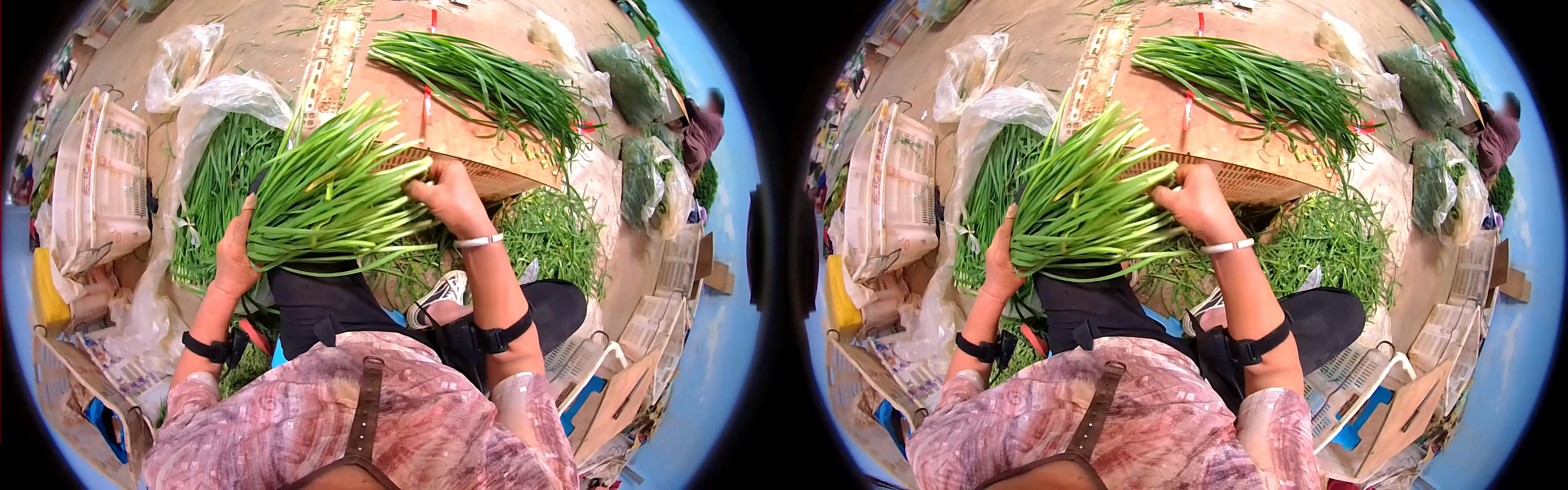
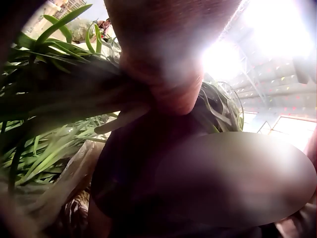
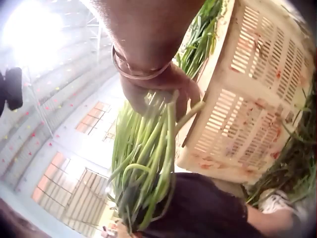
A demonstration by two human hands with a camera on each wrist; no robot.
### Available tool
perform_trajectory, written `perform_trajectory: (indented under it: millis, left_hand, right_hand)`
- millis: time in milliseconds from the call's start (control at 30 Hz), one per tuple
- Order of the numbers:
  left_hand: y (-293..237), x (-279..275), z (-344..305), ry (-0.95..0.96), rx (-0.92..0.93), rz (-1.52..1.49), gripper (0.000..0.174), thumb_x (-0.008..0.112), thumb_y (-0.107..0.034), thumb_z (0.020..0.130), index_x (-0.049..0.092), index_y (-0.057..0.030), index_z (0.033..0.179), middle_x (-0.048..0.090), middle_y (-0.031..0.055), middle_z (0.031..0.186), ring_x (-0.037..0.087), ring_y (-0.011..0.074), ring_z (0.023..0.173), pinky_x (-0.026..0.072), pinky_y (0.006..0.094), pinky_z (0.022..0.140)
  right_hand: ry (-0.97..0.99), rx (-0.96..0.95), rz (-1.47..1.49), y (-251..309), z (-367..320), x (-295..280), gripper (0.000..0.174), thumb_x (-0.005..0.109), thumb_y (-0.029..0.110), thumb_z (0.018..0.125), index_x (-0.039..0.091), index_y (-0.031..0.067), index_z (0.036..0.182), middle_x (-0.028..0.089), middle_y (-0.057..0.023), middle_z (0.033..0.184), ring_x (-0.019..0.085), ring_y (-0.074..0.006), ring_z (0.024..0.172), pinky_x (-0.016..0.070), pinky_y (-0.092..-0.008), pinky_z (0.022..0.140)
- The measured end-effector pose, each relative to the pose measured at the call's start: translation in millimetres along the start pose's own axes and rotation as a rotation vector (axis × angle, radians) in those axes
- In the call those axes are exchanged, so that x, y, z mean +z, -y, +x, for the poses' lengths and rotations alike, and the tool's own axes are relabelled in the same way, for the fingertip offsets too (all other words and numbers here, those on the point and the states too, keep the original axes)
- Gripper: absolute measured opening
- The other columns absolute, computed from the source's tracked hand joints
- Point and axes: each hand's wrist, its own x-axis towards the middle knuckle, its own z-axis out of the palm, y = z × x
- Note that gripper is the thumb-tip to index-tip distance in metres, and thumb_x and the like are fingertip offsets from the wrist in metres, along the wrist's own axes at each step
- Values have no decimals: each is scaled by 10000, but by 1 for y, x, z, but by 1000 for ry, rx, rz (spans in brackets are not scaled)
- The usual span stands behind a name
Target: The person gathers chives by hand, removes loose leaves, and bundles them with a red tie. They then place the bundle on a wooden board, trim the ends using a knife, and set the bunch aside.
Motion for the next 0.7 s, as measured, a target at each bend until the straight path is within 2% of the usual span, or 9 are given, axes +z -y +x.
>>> perform_trajectory:
  millis: [33, 100, 167, 200, 267, 333, 467, 567, 700]
  left_hand:
    - [0, 0, 0, -1, 2, -3, 893, 773, -199, 646, 298, -49, 1387, 568, 155, 961, 571, 337, 822, 483, 385, 719]
    - [-1, 0, 0, 35, -56, -44, 906, 779, -221, 640, 293, -27, 1380, 561, 184, 1093, 577, 354, 935, 486, 376, 792]
    - [3, 0, -1, 50, -55, -68, 887, 761, -213, 663, 282, -5, 1380, 532, 194, 1176, 575, 329, 1000, 474, 358, 837]
    - [5, 0, -1, 63, -52, -89, 868, 742, -206, 686, 271, 16, 1379, 504, 204, 1258, 573, 305, 1065, 462, 340, 881]
    - [7, -2, 2, 84, -63, -125, 867, 731, -232, 697, 263, 17, 1383, 517, 205, 1243, 577, 308, 1063, 460, 336, 883]
    - [7, -1, 2, 116, -108, -209, 906, 774, -255, 646, 290, 12, 1364, 470, 221, 1281, 530, 365, 1095, 450, 374, 904]
    - [-3, 3, 8, 70, -18, -134, 910, 772, -243, 640, 289, -1, 1372, 509, 221, 1218, 552, 369, 1031, 467, 378, 864]
    - [-7, 7, 9, 32, 50, -44, 900, 764, -195, 631, 295, -20, 1380, 559, 188, 1039, 568, 356, 890, 484, 382, 766]
    - [-6, 9, 10, 86, 60, -3, 877, 750, -189, 650, 293, -12, 1378, 559, 184, 1019, 570, 357, 875, 487, 380, 749]
  right_hand:
    - [0, 21, -70, 1, -5, -4, 138, 666, 75, 739, 657, -51, 794, 608, -14, 672, 511, -74, 599, 424, -242, 566]
    - [-3, 45, -141, 1, -15, -7, 131, 662, 73, 744, 652, -51, 786, 602, -9, 669, 508, -71, 605, 425, -240, 576]
    - [-43, -75, 244, -1, -25, -3, 95, 672, 49, 754, 652, -37, 787, 618, -18, 703, 523, -68, 630, 435, -229, 606]
    - [-47, -77, 245, -3, -28, -4, 95, 672, 49, 754, 652, -37, 787, 618, -18, 703, 523, -68, 630, 435, -229, 606]
    - [-25, -21, 534, -10, -34, -9, 73, 684, 31, 762, 655, -23, 802, 638, -27, 746, 545, -71, 656, 446, -218, 629]
    - [-20, -44, 578, -14, -41, -10, 88, 695, 25, 761, 660, -20, 828, 647, -33, 763, 560, -77, 658, 455, -212, 632]
    - [-106, -93, 527, -10, -56, -16, 88, 699, 34, 755, 665, -23, 814, 643, -31, 731, 557, -76, 647, 448, -211, 623]
    - [-74, -45, 478, -13, -66, -32, 93, 706, 45, 743, 664, -23, 791, 639, -36, 707, 550, -79, 621, 437, -208, 602]
    - [-20, 70, 632, -16, -65, -54, 71, 690, 24, 747, 651, -22, 783, 606, -39, 666, 489, -85, 559, 373, -208, 523]
